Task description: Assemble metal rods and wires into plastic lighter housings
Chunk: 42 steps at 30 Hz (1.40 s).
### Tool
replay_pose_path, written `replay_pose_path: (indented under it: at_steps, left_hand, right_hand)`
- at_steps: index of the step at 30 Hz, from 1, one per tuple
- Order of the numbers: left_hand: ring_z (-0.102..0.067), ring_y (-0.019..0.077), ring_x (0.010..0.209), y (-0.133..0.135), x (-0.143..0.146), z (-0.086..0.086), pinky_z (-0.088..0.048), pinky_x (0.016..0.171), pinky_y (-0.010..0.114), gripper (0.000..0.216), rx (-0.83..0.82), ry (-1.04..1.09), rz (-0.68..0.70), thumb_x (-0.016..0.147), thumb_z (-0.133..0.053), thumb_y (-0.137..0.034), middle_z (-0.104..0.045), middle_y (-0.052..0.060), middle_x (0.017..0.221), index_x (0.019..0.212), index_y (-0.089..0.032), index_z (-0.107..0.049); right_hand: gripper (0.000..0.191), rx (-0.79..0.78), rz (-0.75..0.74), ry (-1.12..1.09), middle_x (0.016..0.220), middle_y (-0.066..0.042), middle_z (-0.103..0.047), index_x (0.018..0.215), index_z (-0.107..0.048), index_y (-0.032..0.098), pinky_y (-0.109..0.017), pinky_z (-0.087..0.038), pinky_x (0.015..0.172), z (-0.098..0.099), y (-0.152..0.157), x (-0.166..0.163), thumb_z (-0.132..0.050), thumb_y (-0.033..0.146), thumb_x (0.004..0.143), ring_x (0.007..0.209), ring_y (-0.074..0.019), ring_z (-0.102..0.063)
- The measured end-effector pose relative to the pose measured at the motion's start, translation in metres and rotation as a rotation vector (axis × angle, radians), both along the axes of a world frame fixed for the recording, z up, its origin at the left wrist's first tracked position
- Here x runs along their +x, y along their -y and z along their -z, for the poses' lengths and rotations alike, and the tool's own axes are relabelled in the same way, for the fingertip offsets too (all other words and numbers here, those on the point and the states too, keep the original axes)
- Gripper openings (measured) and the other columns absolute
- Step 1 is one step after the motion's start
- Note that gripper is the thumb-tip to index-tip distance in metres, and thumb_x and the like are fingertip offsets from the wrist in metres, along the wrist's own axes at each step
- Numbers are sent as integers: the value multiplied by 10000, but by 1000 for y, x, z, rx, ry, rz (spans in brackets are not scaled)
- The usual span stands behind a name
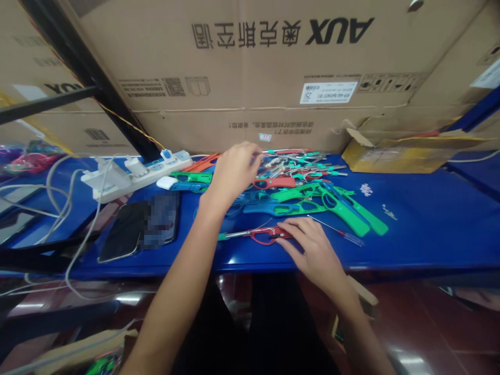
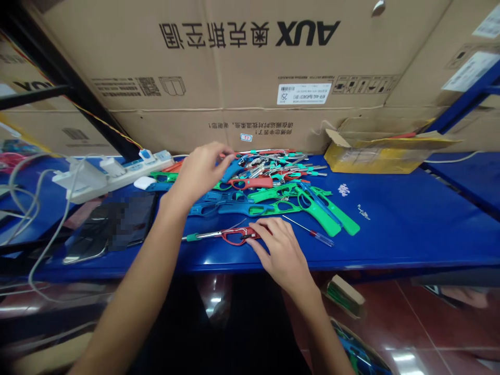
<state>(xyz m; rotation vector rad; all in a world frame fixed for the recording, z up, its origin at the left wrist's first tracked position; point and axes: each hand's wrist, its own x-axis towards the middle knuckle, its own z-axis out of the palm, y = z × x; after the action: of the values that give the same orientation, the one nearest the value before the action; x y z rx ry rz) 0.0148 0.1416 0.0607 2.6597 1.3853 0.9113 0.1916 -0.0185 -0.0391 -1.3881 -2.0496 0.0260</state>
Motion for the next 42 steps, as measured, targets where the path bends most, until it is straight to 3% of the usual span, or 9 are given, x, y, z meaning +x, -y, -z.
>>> replay_pose_path:
  at_steps: [2,5,11,15,19,23,33,37,42]
  left_hand:
    - [-684,260,995,-20,17,-3,-512,869,401,235,3,-136,-11,1013,-504,-186,-742,127,1080,1069,-133,-726]
    - [-693,279,981,-34,33,12,-512,854,413,288,-17,-288,66,1005,-459,-155,-741,172,1057,1034,-94,-739]
    - [-709,261,1002,-41,16,46,-521,846,357,235,-85,-403,179,962,-535,-147,-757,134,1066,1011,-139,-764]
    - [-695,255,1083,-45,11,51,-522,869,334,291,-102,-425,166,995,-483,-140,-734,136,1181,1125,-143,-743]
    - [-686,270,1111,-47,17,50,-524,867,332,298,-130,-446,90,1004,-470,-110,-729,161,1179,1122,-125,-743]
    - [-692,281,1090,-46,20,48,-522,898,366,254,-163,-465,54,1030,-531,-234,-737,150,1160,1028,-145,-768]
    - [-675,326,1106,-41,24,46,-477,967,465,334,-184,-458,50,999,-613,-414,-741,174,1143,1011,-114,-758]
    - [-699,335,1068,-36,29,46,-480,964,474,232,-175,-441,64,923,-728,-331,-765,178,1059,966,-107,-769]
    - [-719,289,1013,-29,22,30,-497,902,404,254,-115,-344,56,1007,-618,-306,-777,148,1031,1137,-124,-738]
  right_hand:
    - [267,-12,8,-3,1168,-110,-692,1223,-680,183,-431,-496,976,-1,0,0,-572,329,1028,1099,-239,-618]
    - [237,-13,30,-1,1152,-105,-697,1188,-695,188,-429,-489,964,2,1,-2,-564,308,1030,1084,-240,-626]
    - [211,-40,-19,-36,1179,-88,-708,1177,-696,212,-411,-480,972,-11,-12,7,-604,302,1010,1103,-235,-639]
    - [194,-141,-221,-42,1081,-51,-746,1026,-716,225,-357,-502,933,-54,-65,34,-561,341,1030,1033,-203,-672]
    - [232,-81,-237,167,1042,-85,-769,1000,-737,193,-371,-506,867,-82,-133,60,-535,306,1020,971,-235,-696]
    - [257,-58,-228,233,1011,-96,-779,1007,-748,175,-382,-512,854,-72,-158,64,-522,296,1022,950,-245,-706]
    - [272,-95,-301,289,1063,-100,-753,1063,-755,189,-400,-507,911,-51,-140,57,-516,318,1034,1013,-247,-674]
    - [217,-149,-286,364,1044,-97,-737,1065,-757,194,-409,-510,925,-47,-142,57,-573,292,1005,1032,-256,-665]
    - [240,-138,-246,348,1075,-110,-737,1063,-755,176,-417,-508,954,-50,-139,59,-544,283,1021,1066,-259,-666]
